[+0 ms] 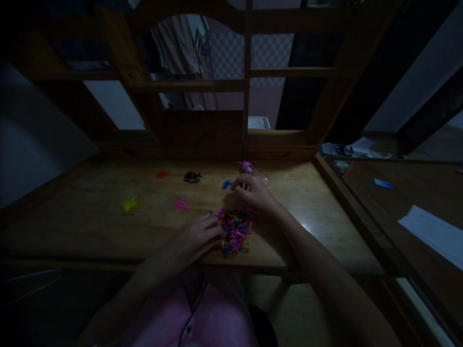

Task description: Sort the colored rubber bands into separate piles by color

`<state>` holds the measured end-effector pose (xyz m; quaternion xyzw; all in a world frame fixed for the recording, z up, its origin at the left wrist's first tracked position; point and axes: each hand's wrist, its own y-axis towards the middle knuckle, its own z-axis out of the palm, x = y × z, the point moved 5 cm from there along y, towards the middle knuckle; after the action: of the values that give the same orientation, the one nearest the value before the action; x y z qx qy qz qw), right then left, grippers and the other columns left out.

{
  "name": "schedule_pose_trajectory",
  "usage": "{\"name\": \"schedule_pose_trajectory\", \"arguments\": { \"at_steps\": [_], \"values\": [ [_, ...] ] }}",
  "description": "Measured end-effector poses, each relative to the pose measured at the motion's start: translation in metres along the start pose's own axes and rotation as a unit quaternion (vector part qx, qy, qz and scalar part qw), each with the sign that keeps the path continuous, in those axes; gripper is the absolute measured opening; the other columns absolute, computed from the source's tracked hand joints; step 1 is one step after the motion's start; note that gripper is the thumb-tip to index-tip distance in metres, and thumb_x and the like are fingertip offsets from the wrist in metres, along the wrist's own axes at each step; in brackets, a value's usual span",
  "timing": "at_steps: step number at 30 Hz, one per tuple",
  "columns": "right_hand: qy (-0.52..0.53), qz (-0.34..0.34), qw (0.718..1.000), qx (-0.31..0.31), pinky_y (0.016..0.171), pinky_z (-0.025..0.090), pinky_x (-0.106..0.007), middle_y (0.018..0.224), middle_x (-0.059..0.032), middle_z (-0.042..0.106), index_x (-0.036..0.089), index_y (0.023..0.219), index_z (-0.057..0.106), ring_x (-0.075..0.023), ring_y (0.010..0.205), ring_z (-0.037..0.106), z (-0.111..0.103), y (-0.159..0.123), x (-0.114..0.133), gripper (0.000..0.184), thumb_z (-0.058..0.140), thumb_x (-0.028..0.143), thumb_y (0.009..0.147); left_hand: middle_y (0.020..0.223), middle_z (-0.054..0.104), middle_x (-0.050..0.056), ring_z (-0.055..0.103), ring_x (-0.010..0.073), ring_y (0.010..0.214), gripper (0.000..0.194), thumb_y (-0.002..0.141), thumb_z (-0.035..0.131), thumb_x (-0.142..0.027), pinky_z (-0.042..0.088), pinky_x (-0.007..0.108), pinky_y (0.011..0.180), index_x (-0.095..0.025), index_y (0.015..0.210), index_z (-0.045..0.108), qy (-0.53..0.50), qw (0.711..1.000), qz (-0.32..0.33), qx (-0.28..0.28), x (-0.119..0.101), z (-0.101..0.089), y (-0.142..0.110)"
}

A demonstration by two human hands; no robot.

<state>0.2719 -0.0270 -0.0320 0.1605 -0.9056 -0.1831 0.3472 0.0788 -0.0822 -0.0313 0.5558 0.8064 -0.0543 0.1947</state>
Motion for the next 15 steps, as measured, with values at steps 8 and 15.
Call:
{"name": "schedule_pose_trajectory", "arguments": {
  "at_steps": [8, 15],
  "values": [
    [0.017, 0.015, 1.0, 0.022, 0.072, 0.042, -0.03, 0.087, -0.0047, 0.068, 0.017, 0.085, 0.07, -0.0181, 0.08, 0.059, 0.002, 0.0, 0.0, 0.019, 0.051, 0.018, 0.083, 0.098, 0.059, 0.004, 0.052, 0.0186, 0.095, 0.01, 0.093, 0.051, -0.024, 0.042, 0.032, 0.084, -0.019, 0.094, 0.06, -0.042, 0.996, -0.026, -0.076, 0.013, -0.012, -0.009],
    [0.016, 0.016, 0.999, 0.028, 0.072, 0.042, -0.03, 0.086, -0.0049, 0.068, 0.017, 0.086, 0.07, -0.0181, 0.08, 0.058, 0.002, 0.0, 0.001, 0.02, 0.05, 0.016, 0.083, 0.095, 0.058, 0.003, 0.055, 0.0167, 0.091, 0.006, 0.091, 0.051, -0.019, 0.043, 0.029, 0.078, -0.02, 0.09, 0.057, -0.071, 0.994, -0.053, -0.069, 0.01, -0.005, -0.014]
  ]
}}
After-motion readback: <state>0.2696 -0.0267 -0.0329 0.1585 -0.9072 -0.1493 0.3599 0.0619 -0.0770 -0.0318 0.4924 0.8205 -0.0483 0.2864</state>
